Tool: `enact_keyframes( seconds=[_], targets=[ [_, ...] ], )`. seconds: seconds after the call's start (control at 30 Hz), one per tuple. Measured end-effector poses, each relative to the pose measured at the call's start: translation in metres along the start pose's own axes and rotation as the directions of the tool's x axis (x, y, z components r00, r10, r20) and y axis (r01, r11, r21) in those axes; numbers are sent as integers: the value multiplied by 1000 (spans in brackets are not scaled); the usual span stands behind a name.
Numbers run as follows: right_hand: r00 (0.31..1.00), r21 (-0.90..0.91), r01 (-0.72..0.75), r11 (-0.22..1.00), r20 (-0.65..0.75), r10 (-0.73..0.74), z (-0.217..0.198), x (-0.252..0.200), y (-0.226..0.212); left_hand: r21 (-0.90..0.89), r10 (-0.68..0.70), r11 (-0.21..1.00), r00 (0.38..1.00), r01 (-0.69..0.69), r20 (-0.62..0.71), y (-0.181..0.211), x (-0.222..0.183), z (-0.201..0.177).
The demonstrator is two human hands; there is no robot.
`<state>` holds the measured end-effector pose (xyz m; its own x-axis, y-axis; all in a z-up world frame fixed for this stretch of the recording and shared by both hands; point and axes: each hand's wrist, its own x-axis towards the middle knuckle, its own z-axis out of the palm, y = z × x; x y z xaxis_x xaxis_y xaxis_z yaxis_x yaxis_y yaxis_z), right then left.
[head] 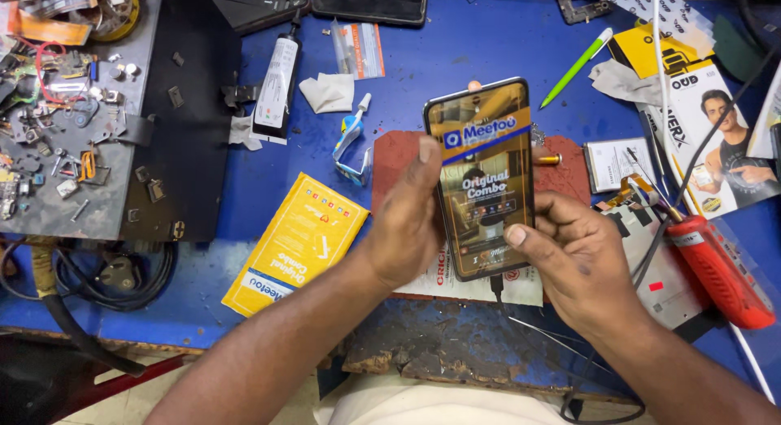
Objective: The person cleans the internal frame of a disassembled smartphone with a brush, then uses a hot air gun to heat the edges of the back cover. They apply adhesive to the back cover and attach it to the phone body, pressing it firmly. Finally, they wipe the screen and power on the device to verify functionality.
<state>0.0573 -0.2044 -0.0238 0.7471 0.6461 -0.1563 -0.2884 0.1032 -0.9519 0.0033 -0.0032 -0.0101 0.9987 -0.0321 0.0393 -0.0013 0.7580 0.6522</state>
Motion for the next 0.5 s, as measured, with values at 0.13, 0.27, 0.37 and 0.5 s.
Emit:
enact_keyframes(
  seconds=[0.13,0.27,0.37,0.5],
  targets=[
    [1000,55,13,998,1,-13,10,4,0,-172,-59,982,992,78,111,-11,-5,0],
    [1000,-93,-4,996,-3,4,5,4,-3,-164,-53,985,997,62,58,-14,-4,-6],
    [987,-496,79,865,-82,-137,-5,-3,-13,-144,-52,988,997,60,56,-9,-4,-10],
    [905,-710,277,647,-32,-423,-9,-7,-25,-218,-58,973,996,73,74,-7,-4,-15]
  ],
)
